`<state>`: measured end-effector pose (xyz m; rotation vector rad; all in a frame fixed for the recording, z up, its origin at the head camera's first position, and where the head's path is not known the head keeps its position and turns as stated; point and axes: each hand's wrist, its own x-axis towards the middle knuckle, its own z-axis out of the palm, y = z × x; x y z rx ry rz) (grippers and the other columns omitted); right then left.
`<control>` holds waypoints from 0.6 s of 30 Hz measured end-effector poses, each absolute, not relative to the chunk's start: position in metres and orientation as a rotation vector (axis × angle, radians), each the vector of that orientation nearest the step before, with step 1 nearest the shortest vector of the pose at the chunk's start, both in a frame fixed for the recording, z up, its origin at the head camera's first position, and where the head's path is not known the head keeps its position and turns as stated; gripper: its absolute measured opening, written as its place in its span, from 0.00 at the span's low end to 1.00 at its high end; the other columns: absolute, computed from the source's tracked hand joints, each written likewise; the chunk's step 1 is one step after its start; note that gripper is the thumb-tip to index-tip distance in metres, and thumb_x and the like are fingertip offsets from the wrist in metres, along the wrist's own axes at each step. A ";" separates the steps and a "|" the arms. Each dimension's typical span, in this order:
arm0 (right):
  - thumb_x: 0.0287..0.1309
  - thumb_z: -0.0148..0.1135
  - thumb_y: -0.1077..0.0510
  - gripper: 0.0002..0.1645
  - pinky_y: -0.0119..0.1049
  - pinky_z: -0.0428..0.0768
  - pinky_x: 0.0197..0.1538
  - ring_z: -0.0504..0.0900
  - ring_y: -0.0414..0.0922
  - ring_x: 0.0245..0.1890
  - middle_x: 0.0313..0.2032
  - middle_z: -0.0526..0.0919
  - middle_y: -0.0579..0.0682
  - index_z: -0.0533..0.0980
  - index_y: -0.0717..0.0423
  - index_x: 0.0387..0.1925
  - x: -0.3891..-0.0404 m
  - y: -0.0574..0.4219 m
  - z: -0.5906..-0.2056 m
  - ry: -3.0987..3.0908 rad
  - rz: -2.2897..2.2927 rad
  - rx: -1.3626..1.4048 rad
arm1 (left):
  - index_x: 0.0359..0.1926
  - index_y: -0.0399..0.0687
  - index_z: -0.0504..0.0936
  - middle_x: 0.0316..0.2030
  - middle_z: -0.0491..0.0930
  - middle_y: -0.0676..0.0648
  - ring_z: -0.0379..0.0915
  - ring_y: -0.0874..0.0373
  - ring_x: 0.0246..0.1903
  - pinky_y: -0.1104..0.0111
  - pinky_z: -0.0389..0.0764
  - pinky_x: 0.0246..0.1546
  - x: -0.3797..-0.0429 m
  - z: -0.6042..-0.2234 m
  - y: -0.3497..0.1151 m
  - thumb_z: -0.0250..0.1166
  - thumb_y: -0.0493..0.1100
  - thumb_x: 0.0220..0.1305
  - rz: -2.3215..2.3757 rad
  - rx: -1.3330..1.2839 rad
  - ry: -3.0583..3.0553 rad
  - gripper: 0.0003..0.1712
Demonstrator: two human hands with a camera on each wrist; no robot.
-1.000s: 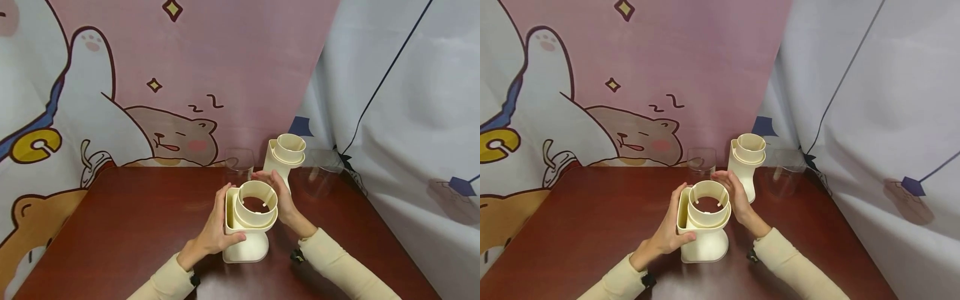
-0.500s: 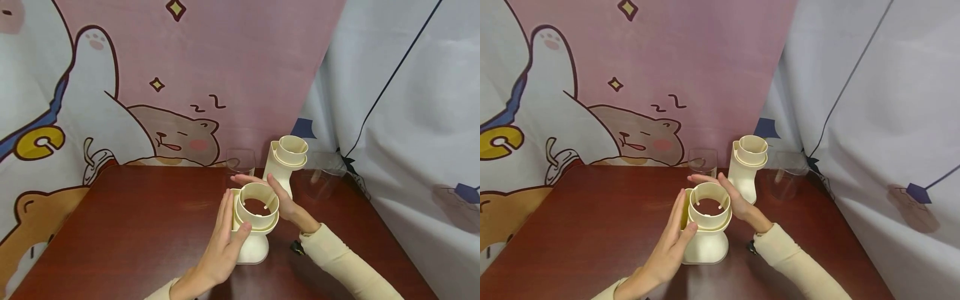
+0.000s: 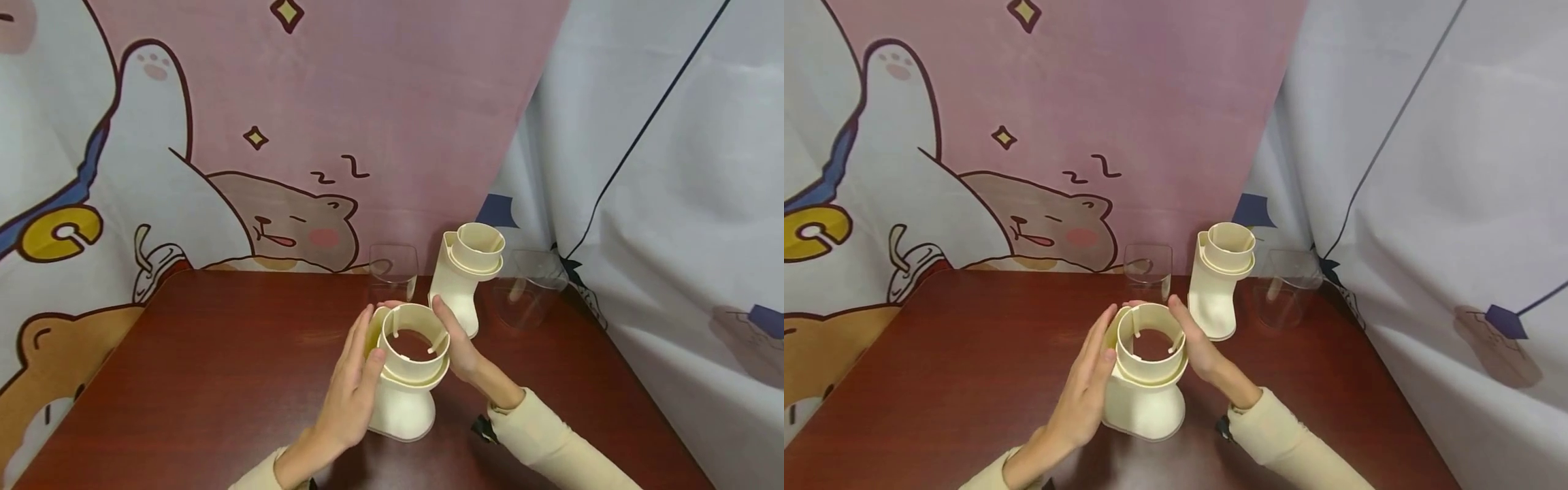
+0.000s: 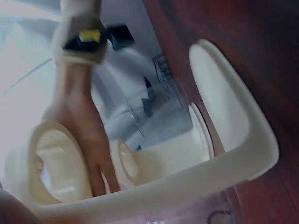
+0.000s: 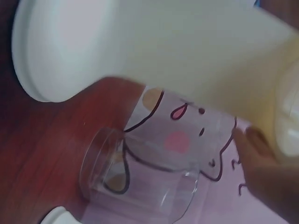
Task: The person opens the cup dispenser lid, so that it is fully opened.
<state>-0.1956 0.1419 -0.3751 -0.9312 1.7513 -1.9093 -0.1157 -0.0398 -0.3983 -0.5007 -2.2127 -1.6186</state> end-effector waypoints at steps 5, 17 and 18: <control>0.77 0.16 0.39 0.46 0.26 0.64 0.69 0.69 0.31 0.68 0.72 0.63 0.64 0.58 0.72 0.71 -0.177 0.133 -0.380 1.934 -2.052 -0.881 | 0.77 0.52 0.56 0.74 0.62 0.48 0.56 0.52 0.74 0.53 0.58 0.72 -0.131 -0.401 -0.049 0.41 0.39 0.79 -1.566 -0.491 -2.147 0.29; 0.79 0.25 0.48 0.33 0.20 0.55 0.70 0.56 0.36 0.75 0.77 0.55 0.51 0.52 0.57 0.77 -0.132 0.111 -0.390 2.367 -2.129 -0.721 | 0.70 0.49 0.71 0.59 0.81 0.45 0.75 0.51 0.62 0.53 0.70 0.65 -0.177 -0.402 -0.075 0.22 0.63 0.79 -1.595 -0.762 -2.162 0.41; 0.79 0.25 0.48 0.33 0.19 0.54 0.70 0.54 0.38 0.76 0.78 0.54 0.50 0.51 0.55 0.78 -0.130 0.110 -0.390 2.371 -2.114 -0.695 | 0.70 0.49 0.70 0.59 0.81 0.44 0.75 0.51 0.62 0.53 0.69 0.65 -0.179 -0.403 -0.077 0.21 0.64 0.78 -1.599 -0.797 -2.164 0.42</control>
